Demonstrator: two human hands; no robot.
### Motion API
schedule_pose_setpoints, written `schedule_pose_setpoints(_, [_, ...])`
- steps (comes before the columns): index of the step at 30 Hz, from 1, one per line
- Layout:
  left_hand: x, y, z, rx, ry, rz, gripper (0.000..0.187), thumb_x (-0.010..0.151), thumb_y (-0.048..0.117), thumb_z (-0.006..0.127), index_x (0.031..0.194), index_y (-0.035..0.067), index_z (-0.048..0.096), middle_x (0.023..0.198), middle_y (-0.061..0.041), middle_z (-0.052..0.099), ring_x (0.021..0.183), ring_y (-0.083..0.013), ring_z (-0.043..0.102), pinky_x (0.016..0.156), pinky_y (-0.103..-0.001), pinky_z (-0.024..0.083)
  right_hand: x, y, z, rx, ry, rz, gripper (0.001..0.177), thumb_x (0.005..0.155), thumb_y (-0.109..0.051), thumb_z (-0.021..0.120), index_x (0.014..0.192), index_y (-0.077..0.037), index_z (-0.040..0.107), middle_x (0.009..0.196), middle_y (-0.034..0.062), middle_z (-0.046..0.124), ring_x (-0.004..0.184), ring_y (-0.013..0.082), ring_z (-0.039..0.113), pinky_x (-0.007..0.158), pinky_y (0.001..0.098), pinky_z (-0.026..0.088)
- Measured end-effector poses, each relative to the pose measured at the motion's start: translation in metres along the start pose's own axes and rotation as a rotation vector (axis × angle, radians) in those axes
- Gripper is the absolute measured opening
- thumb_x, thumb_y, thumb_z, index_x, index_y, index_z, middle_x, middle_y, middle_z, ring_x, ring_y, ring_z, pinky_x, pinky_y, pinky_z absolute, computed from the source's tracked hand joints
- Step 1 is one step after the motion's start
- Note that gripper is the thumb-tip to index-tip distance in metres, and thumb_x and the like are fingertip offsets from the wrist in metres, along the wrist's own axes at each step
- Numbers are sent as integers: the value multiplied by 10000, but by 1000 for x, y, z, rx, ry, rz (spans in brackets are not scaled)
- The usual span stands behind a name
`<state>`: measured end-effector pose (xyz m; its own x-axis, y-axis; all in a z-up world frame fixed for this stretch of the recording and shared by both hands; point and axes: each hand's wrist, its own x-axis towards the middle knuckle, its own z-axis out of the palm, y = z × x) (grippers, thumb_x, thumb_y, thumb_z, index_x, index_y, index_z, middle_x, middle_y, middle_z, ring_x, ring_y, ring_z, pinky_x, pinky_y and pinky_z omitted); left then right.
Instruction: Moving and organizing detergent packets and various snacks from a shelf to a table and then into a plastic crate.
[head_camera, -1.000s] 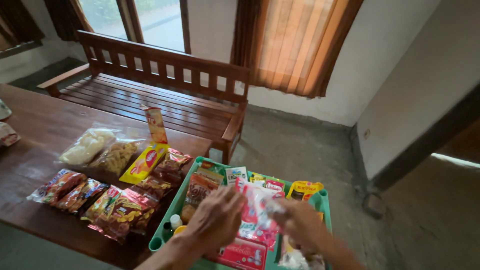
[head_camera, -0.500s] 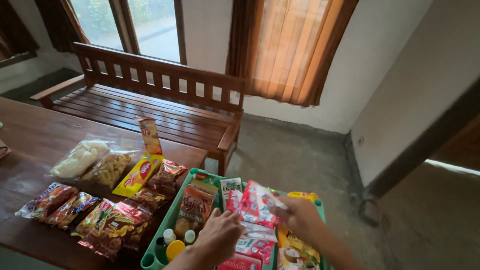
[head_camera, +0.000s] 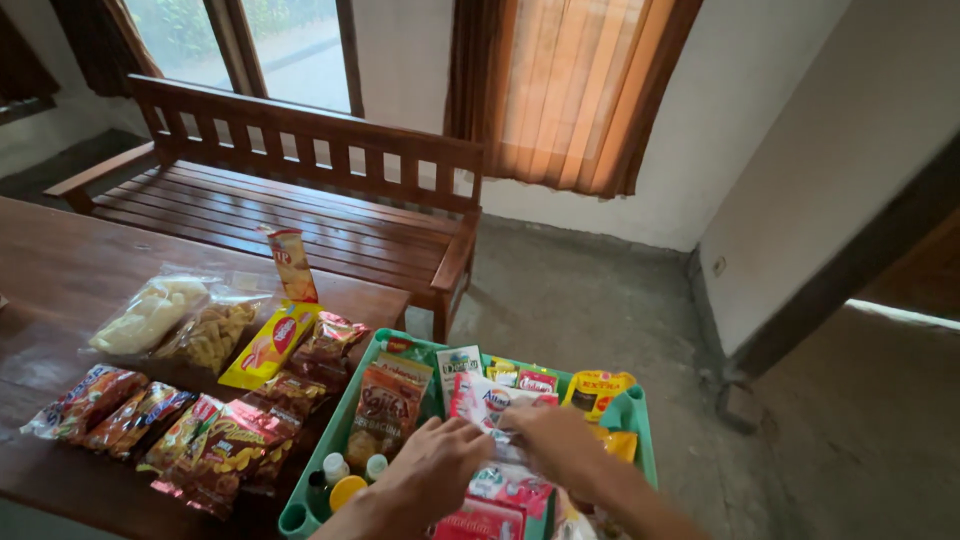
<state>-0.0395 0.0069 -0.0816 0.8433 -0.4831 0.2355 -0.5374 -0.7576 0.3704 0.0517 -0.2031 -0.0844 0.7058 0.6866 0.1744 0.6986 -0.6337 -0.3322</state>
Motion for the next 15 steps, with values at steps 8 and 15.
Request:
schedule_pose_setpoints(8, [14, -14, 14, -26, -12, -99, 217, 812, 50, 610, 1027, 21, 595, 956, -162, 714, 963, -398, 682, 810, -537, 511, 7, 20, 16, 29, -64, 38, 226, 824, -174, 724, 1049, -192, 725, 996, 89, 744, 920, 336, 721, 776, 458, 559])
schedule_pose_setpoints(15, [16, -7, -23, -207, 144, -166, 124, 834, 106, 662, 947, 58, 678, 938, -167, 724, 910, -383, 701, 813, -509, 532, 22, -5, -39, 303, -213, 155, 273, 881, -279, 717, 1120, -148, 708, 971, 80, 777, 870, 278, 800, 764, 383, 603])
